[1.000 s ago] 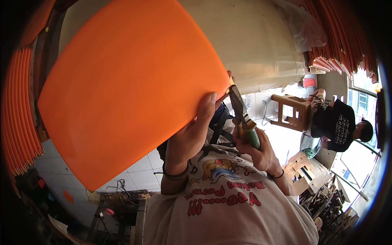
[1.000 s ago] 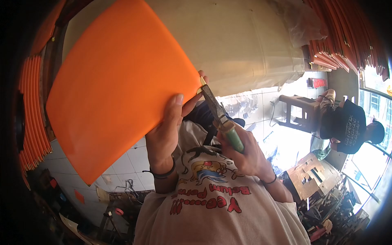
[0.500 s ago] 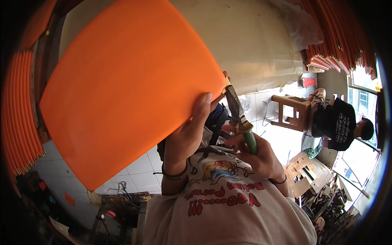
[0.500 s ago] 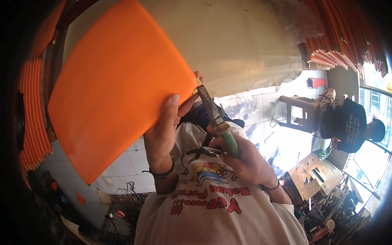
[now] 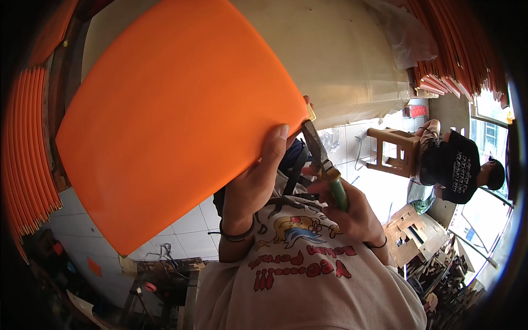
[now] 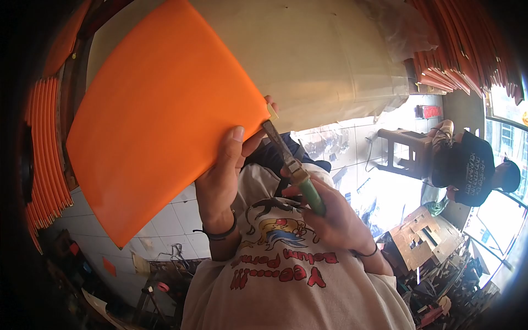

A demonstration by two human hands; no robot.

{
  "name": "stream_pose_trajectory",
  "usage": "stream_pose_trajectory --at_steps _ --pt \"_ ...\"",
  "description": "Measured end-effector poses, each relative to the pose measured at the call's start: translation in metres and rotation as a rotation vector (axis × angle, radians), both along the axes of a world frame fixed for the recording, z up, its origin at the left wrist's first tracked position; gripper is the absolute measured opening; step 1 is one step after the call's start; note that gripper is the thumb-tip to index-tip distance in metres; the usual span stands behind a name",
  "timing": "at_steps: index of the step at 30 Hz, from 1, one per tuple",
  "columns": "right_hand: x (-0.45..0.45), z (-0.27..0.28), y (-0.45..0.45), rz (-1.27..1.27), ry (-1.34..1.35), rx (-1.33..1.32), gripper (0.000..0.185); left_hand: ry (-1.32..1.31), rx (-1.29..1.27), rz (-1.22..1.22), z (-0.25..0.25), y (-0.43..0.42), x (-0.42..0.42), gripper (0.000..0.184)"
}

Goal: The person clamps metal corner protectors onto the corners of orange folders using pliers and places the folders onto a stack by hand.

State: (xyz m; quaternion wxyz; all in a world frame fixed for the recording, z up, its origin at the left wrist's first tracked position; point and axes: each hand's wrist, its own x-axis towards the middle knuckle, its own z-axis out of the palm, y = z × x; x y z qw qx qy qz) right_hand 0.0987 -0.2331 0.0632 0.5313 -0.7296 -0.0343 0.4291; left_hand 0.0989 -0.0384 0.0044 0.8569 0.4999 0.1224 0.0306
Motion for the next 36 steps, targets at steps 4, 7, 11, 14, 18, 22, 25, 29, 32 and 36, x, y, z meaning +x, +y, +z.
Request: stream_pose_trajectory --at_steps 4,7,11,14,18,22,25,29,32,36 --pt "0.0 0.003 0.001 0.02 0.018 -0.022 0.047 0.007 -0.019 0.009 0.001 -0.001 0.001 0.041" --pt "0.001 0.007 0.003 -0.016 0.059 -0.037 0.047 -0.027 -0.048 0.029 0.002 -0.002 0.002 0.04" --pt "-0.001 0.001 -0.001 0.033 -0.025 -0.037 0.049 -0.133 -0.015 0.007 -0.003 -0.001 0.002 0.04" --pt "0.004 0.009 0.006 0.004 0.0 -0.072 0.047 -0.156 0.004 0.0 -0.005 -0.001 0.004 0.039" --pt "0.003 0.003 0.003 0.022 -0.083 -0.123 0.046 -0.161 -0.101 0.028 0.0 -0.005 0.006 0.039" --pt "-0.007 -0.004 0.011 -0.205 -0.124 -0.058 0.041 -0.198 -0.119 0.039 0.0 -0.005 0.007 0.039" --pt "0.0 0.0 0.011 -0.122 -0.104 -0.117 0.036 -0.194 -0.096 0.023 -0.002 -0.004 0.006 0.039" --pt "0.005 -0.006 0.005 0.006 -0.105 -0.199 0.035 -0.193 -0.105 0.036 -0.001 -0.005 0.005 0.038" --pt "0.005 -0.014 0.002 -0.008 -0.121 -0.139 0.036 -0.204 -0.123 0.045 -0.002 -0.006 0.006 0.038" --pt "0.009 -0.016 0.001 0.031 -0.05 -0.179 0.034 -0.113 0.041 -0.005 -0.006 -0.001 0.003 0.039"
